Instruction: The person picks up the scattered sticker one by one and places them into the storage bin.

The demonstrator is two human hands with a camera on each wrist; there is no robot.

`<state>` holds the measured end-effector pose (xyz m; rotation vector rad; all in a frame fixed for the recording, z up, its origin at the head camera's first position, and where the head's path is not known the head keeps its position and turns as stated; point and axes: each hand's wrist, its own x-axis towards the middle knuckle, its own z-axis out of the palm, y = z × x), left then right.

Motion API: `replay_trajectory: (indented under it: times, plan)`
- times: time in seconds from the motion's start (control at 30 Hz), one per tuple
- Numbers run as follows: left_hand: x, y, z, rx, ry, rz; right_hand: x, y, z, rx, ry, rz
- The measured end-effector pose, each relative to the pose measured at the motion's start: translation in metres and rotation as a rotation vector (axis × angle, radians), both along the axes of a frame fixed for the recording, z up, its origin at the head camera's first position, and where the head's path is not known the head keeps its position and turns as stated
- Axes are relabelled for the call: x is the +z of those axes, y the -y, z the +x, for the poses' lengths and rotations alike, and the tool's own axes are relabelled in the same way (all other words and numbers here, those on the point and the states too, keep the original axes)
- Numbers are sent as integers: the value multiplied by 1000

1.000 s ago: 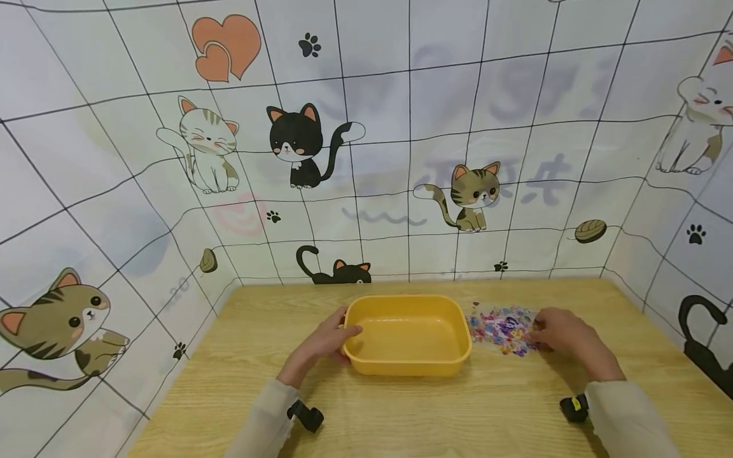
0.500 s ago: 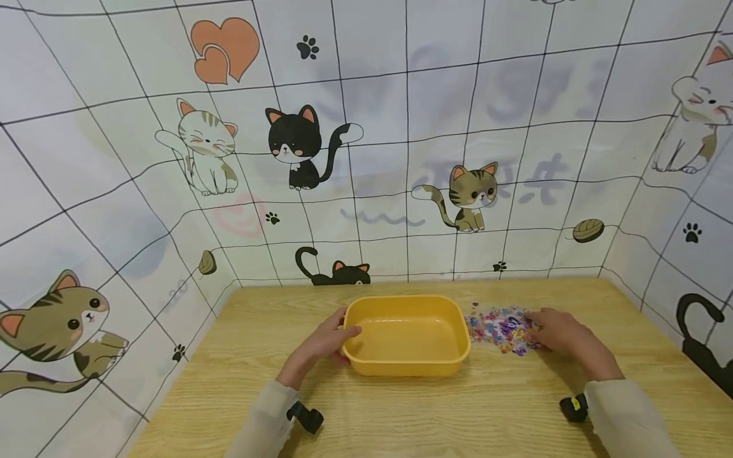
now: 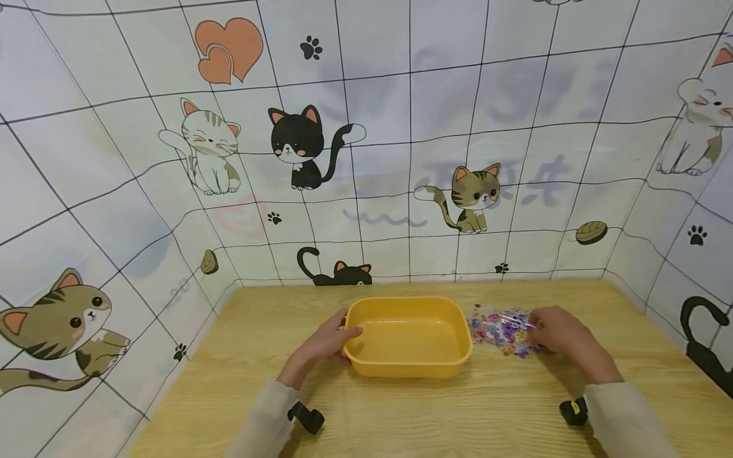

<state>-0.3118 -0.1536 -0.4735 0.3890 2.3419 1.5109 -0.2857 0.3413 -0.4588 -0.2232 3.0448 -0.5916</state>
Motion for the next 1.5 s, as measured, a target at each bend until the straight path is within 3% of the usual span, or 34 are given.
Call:
replay_trajectory:
  times: [0.17, 0.37, 0.57, 0.83, 1.07, 1.5]
  plan:
    - [-1, -3, -2, 4, -4, -19, -3, -5, 5, -39, 87, -127]
    - [-2, -2, -2, 12, -4, -21, -5, -7, 9, -32, 89, -227]
    - [0, -3, -1, 17, -12, -12, 1, -9, 5, -28, 66, -225]
    - [1, -2, -1, 30, -13, -11, 9, -14, 5, 33, 49, -358]
    - [5, -5, 0, 78, -14, -15, 18, -17, 10, -3, -6, -361]
    - [6, -4, -1, 48, -30, 15, 35, -18, 15, -67, -117, -409]
